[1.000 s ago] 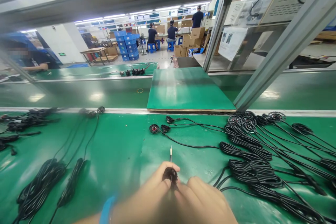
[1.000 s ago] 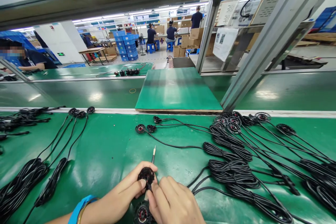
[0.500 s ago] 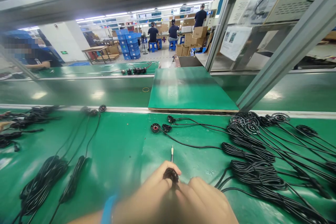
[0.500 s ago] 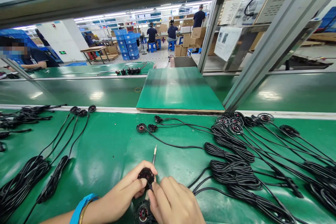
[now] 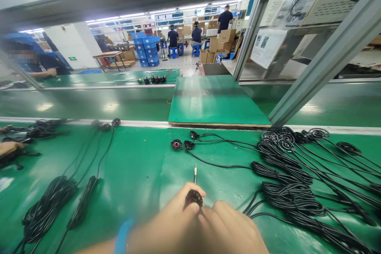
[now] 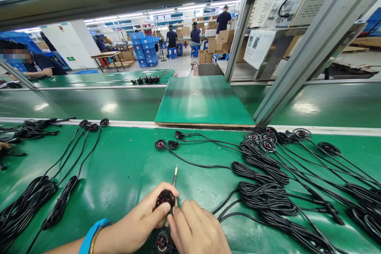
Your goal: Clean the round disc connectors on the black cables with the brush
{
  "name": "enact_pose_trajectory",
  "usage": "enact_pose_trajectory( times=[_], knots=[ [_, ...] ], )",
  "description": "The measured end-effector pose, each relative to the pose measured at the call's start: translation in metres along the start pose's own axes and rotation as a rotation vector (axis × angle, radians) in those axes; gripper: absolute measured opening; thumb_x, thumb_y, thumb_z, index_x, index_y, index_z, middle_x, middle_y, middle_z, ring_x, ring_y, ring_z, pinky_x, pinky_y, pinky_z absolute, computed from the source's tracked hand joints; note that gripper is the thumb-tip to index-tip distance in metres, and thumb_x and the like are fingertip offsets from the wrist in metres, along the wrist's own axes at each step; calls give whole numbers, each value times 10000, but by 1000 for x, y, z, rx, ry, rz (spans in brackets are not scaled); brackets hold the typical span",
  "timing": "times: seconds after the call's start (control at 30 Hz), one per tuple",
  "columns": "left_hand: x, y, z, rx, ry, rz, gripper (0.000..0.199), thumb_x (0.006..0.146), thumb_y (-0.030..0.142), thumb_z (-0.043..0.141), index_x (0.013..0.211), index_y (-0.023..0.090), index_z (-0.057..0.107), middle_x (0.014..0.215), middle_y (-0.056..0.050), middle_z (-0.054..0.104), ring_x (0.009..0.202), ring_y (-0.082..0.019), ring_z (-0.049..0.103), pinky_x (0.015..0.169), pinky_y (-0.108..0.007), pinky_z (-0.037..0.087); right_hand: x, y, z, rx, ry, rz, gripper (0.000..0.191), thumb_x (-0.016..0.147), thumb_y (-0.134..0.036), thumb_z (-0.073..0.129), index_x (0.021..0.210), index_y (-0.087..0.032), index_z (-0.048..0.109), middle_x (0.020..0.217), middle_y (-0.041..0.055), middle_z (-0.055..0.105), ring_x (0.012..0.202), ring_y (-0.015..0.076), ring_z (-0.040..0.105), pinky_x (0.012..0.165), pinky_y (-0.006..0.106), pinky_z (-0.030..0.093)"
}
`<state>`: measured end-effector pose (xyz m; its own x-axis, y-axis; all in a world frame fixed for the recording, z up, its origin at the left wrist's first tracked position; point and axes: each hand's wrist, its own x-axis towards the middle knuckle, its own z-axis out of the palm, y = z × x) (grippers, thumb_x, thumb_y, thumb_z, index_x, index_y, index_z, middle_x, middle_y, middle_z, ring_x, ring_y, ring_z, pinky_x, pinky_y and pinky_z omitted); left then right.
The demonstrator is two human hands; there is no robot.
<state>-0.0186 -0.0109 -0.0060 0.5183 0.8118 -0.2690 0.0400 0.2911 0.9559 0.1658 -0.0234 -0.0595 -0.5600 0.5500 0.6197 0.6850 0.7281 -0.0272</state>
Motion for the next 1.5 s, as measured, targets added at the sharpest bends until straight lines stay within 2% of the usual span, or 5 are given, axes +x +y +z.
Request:
enact_pose_trajectory(
  times=[0.4,0.73,1.0,1.17,1.5],
  knots=[
    [-4,-2,4,-130,-42,-11,453,939,549,455,1219,194,425,819,32,414,706,-115,387,665,-248,321,0,-3,5,-66,42,5,222,883,-110,528,691,-221,513,585,-20,374,539,172,390,534,351,151],
    [6,-6,8,-53,205,-4,177,900,350,489,957,185,516,773,28,490,577,-94,378,561,-237,303,4,-2,-2,110,19,141,125,935,-202,552,827,-227,610,632,-13,498,547,142,482,533,290,308],
    [4,-15,1,-298,62,-9,229,910,347,471,1086,201,473,801,28,475,605,-95,378,580,-237,308,10,-6,-3,152,84,234,216,963,-238,547,752,-221,588,587,-7,493,521,131,482,502,252,338],
    [-1,-13,2,-244,0,86,289,936,401,530,1128,210,430,849,30,462,679,-98,399,642,-245,316,10,-1,-6,176,85,247,148,958,-223,544,839,-223,631,611,-8,514,540,134,509,543,252,371],
    [-4,-1,9,-122,127,215,347,888,533,576,941,203,481,851,15,404,702,-116,388,647,-246,339,12,0,-8,415,89,257,135,946,-181,541,847,-222,623,648,-23,567,532,111,544,528,227,405]
  ],
)
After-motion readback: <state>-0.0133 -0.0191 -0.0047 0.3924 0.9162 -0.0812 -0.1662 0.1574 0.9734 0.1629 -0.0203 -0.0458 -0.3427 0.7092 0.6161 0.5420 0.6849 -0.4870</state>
